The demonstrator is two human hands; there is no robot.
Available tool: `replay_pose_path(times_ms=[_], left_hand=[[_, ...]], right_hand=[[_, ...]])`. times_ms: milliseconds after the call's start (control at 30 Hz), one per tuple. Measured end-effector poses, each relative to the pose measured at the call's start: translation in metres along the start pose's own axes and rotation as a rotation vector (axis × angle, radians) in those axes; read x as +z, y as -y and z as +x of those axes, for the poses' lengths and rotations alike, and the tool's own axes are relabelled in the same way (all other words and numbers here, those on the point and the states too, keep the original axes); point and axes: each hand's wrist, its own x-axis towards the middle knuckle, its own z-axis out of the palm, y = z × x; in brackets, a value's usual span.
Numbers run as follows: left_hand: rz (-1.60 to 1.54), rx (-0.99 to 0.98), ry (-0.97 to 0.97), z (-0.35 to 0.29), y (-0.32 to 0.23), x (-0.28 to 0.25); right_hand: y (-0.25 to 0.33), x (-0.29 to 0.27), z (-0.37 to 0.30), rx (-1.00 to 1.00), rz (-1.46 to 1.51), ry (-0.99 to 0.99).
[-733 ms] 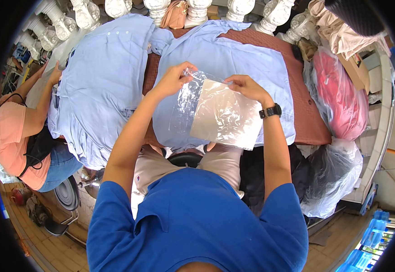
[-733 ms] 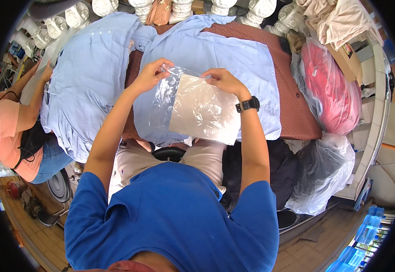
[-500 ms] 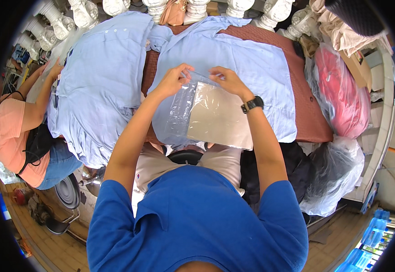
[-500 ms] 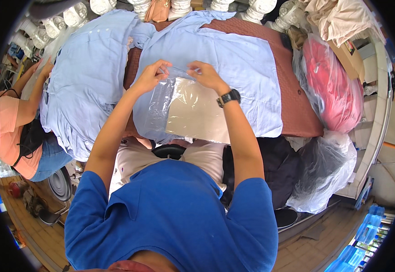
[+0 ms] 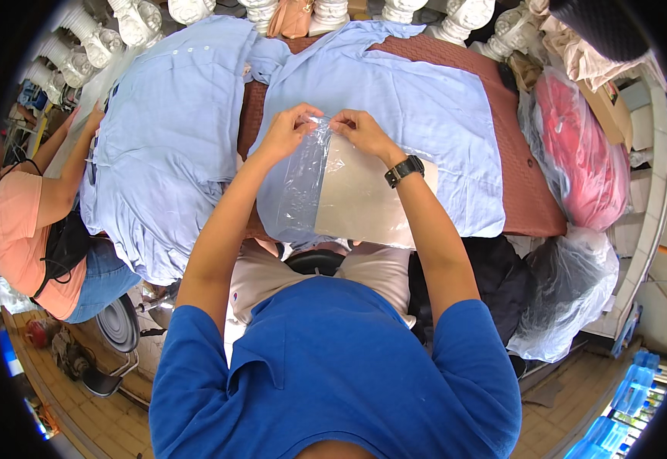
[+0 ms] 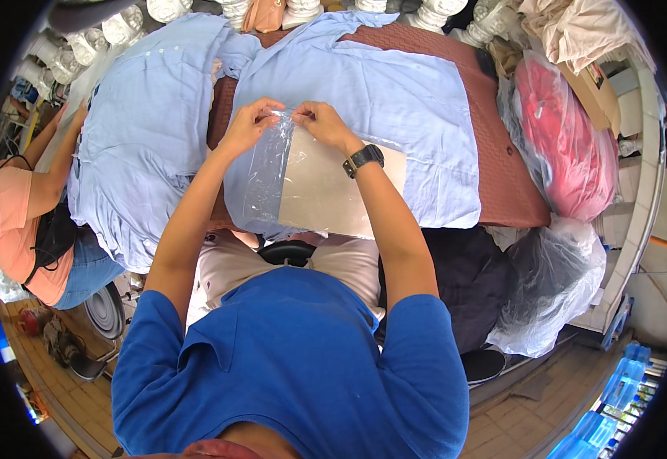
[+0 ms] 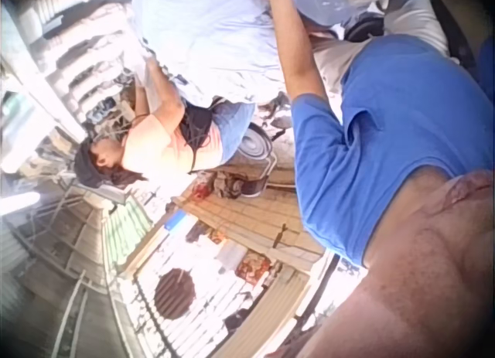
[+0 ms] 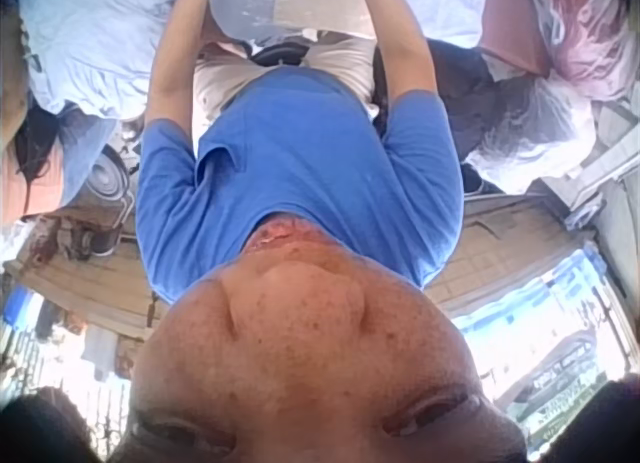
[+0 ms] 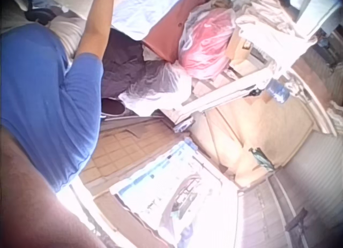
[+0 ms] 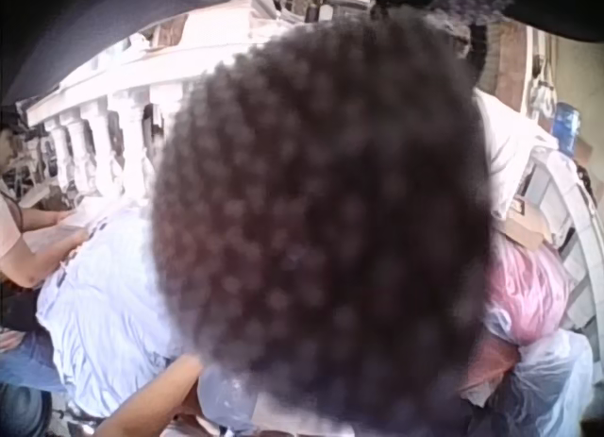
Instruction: The person organizes and folds a garment on a table. The person removes a plastic sleeve from a piece of paper, lays a blue shirt flat, and folds the sleeves and body of the shirt into a square.
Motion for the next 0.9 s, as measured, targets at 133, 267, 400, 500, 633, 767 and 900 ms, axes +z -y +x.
replay_pose_path(times_ms=[133,267,400,500,633,767,900], left_hand=[[-0.002,-0.029,0.043,0.006,0.0,0.004],[-0.058,-0.025,0.037,0.006,0.005,0.003],[-0.119,-0.019,0.039,0.005,0.001,0.003],[-0.081,0.007,0.032,0.002,-0.004,0.003],[-0.234,0.048,0.021,0.002,0.002,0.003],[-0.373,-0.187,0.086,-0.003,-0.022,0.005],[-0.23,-0.096,0.127,-0.001,0.004,-0.008]], right_hand=[[-0.004,-0.002,0.0,-0.028,0.03,-0.03],[0.0,0.0,0.0,-0.03,0.053,0.0],[-0.004,-0.001,0.0,-0.023,0.063,-0.005],[-0.002,0.0,-0.001,0.009,0.052,-0.008],[0.003,0.002,-0.002,-0.02,0.042,-0.007],[0.008,0.0,-0.009,-0.042,0.045,-0.04],[0.026,-0.001,-0.009,-0.095,-0.017,-0.052]])
